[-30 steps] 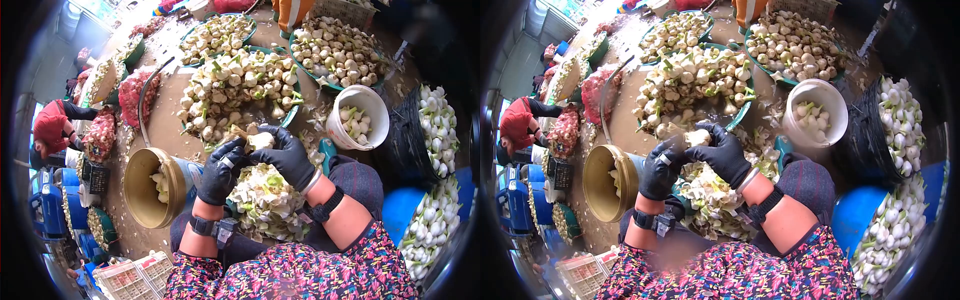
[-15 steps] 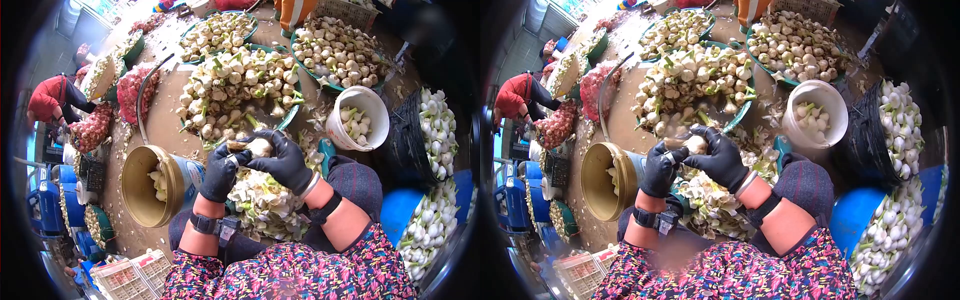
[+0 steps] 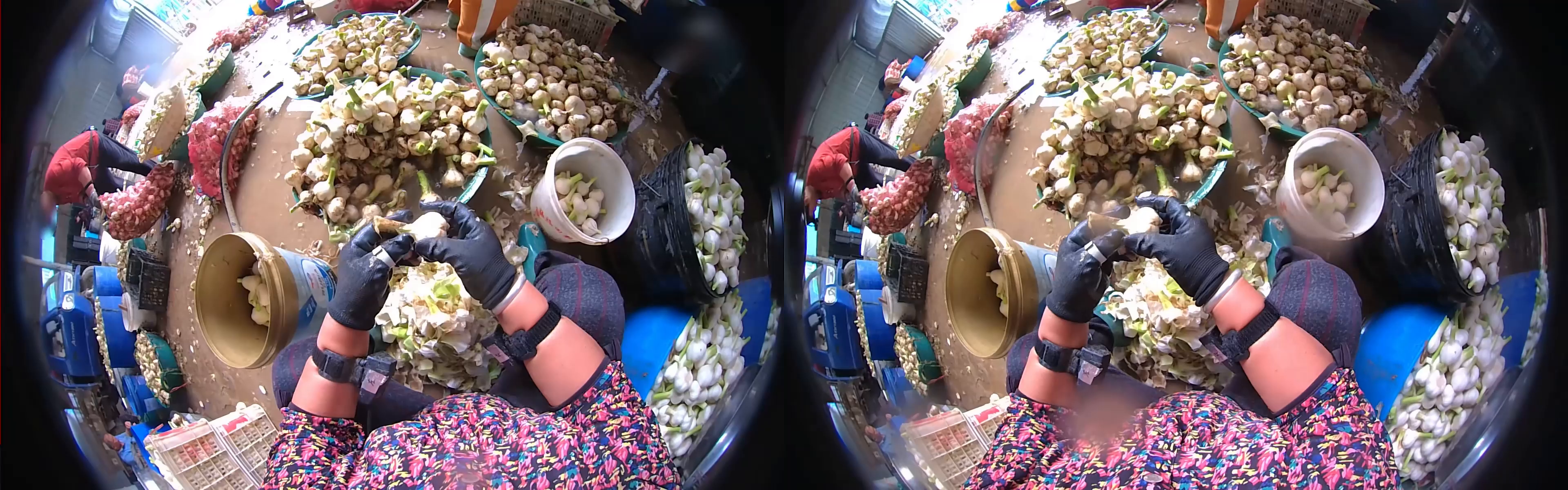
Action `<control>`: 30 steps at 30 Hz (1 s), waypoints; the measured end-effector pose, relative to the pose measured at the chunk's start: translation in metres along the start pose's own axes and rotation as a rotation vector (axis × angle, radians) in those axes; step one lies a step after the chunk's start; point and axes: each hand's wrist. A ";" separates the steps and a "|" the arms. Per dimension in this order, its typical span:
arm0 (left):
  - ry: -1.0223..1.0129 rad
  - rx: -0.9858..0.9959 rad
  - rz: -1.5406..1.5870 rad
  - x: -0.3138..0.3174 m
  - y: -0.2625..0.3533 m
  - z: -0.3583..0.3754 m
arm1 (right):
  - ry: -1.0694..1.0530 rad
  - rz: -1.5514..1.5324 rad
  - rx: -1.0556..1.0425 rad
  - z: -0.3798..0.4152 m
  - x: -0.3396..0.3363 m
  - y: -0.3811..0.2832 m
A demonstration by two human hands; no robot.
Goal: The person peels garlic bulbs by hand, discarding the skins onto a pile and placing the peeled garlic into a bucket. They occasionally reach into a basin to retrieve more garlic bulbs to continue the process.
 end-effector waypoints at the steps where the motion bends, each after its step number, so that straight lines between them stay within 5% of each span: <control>1: -0.007 0.000 -0.010 -0.001 -0.001 -0.001 | 0.005 -0.015 -0.042 0.000 0.001 0.003; 6: -0.016 0.035 -0.181 -0.009 -0.012 -0.005 | 0.034 0.099 -0.048 0.002 -0.002 -0.007; 8: -0.011 0.434 -0.720 -0.016 -0.014 -0.008 | 0.080 -0.088 0.346 0.003 -0.007 -0.016; 9: -0.013 0.436 -0.717 -0.015 -0.016 -0.007 | 0.082 -0.086 0.344 0.003 -0.008 -0.016; 12: -0.027 0.003 -0.171 -0.008 -0.003 0.001 | 0.209 -0.102 0.417 0.006 0.004 -0.020; 13: -0.026 0.003 -0.173 -0.010 -0.006 -0.001 | 0.208 -0.104 0.417 0.004 -0.003 -0.005; 15: -0.089 0.013 -0.002 -0.014 -0.014 -0.005 | 0.125 0.348 0.029 -0.003 -0.026 0.035; 19: -0.087 0.109 -0.258 -0.007 0.000 0.003 | 0.024 0.135 -0.032 0.001 -0.003 0.012; 20: -0.098 0.121 -0.273 -0.008 0.000 0.003 | 0.068 0.199 0.195 0.004 0.001 -0.005; 21: -0.098 0.120 -0.273 -0.012 0.000 0.002 | 0.069 0.199 0.196 0.005 0.003 -0.014; 23: -0.001 0.473 -0.891 -0.023 -0.003 -0.004 | 0.023 0.129 0.405 0.009 0.005 -0.021; 25: 0.027 0.592 -1.168 -0.025 -0.014 -0.011 | -0.012 0.199 0.545 0.010 0.002 -0.021; 27: 0.045 0.449 -1.113 -0.034 -0.025 -0.012 | -0.167 0.147 0.683 0.017 0.007 -0.030; 30: 0.057 0.448 -0.958 -0.036 -0.039 -0.014 | -0.111 0.091 0.635 0.015 0.001 -0.030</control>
Point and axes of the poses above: each hand's wrist, its own z-axis away from the middle knuckle, its own x-axis out of the palm, y = z × x, and after that the axes turned 14 degrees about -z, right-handed
